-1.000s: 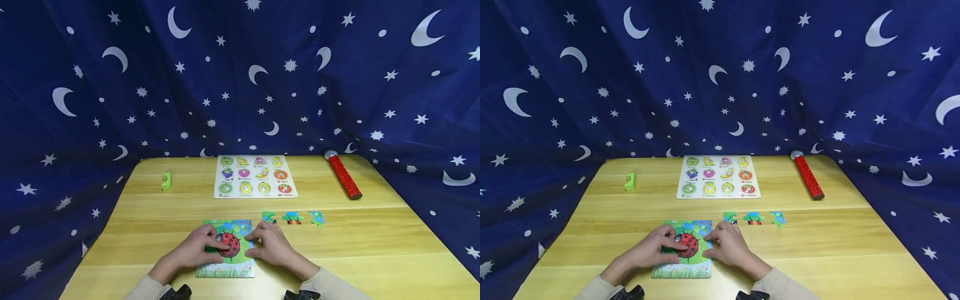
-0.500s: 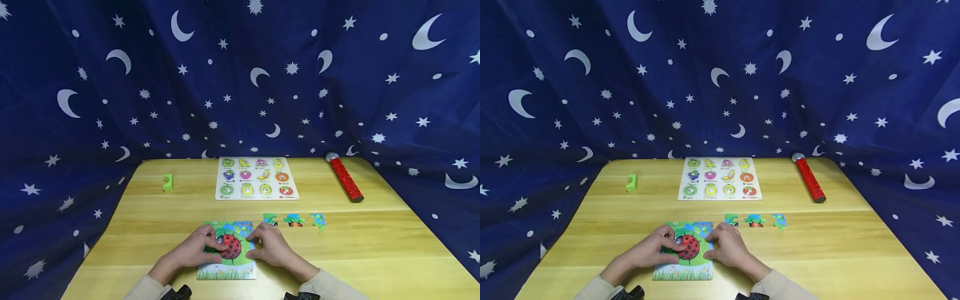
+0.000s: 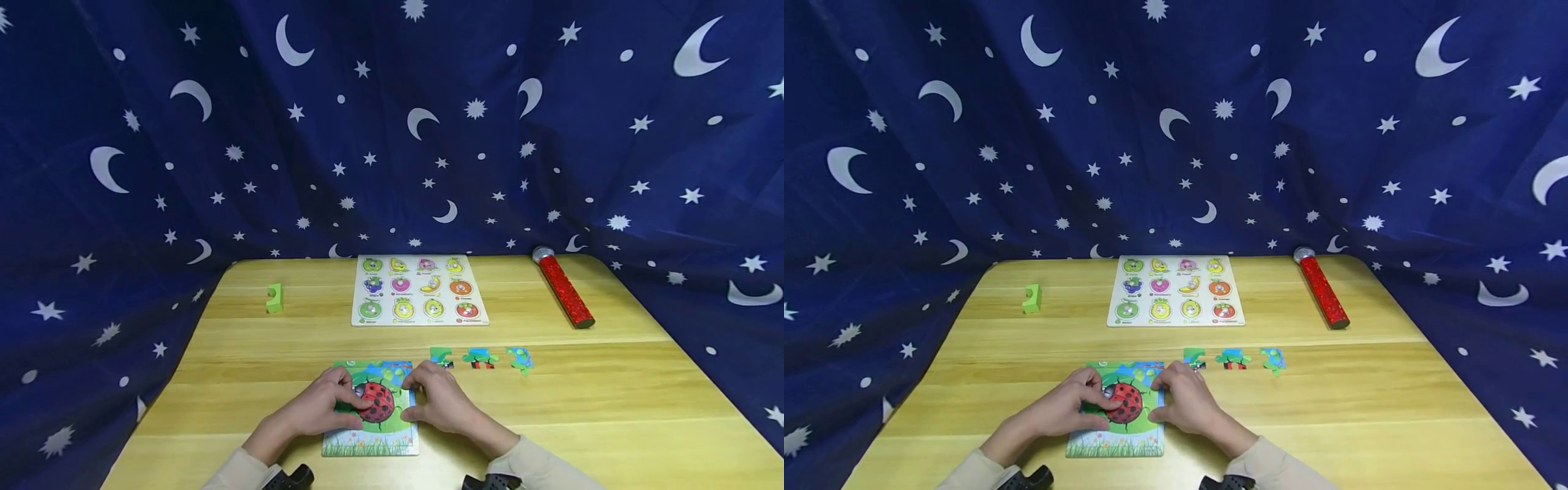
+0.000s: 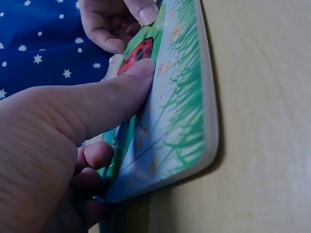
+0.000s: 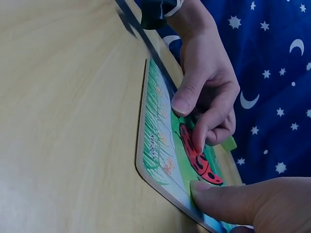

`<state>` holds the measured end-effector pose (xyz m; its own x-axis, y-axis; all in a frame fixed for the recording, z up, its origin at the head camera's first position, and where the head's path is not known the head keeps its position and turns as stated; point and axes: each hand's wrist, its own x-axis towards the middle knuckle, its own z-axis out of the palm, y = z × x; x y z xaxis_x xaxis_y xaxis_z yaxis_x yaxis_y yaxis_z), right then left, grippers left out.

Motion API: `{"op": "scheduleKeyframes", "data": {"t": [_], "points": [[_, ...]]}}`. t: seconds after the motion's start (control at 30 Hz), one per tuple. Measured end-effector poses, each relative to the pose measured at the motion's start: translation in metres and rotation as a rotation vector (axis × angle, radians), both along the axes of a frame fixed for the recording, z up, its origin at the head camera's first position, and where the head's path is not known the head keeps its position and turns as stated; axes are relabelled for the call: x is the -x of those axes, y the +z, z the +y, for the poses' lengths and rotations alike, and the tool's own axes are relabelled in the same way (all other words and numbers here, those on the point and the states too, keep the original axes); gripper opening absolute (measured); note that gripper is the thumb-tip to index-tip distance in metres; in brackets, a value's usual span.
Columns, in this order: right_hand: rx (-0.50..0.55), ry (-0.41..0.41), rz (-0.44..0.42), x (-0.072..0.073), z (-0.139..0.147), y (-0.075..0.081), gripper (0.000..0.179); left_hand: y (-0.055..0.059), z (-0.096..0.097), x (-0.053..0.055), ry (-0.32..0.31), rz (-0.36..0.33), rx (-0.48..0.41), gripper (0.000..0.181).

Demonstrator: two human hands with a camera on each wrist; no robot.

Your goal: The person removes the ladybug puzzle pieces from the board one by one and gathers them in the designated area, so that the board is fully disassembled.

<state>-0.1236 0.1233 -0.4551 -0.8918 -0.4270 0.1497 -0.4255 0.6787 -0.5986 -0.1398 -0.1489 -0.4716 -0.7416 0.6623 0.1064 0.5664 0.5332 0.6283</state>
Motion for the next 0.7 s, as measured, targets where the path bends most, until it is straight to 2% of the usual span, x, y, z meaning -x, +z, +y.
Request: {"op": "scheduleKeyframes", "data": {"t": [0.43,0.7], "points": [[0.123,0.1,-0.126,0.0018,0.0002,-0.0004,0.039,0.0001,-0.0003,0.0003,-0.01,0.013,-0.009,0.032],[0.169,0.122,-0.134,-0.0008,-0.0011,0.0001,0.039,0.0014,0.0002,0.0001,-0.022,0.016,-0.006,0.032]]}}
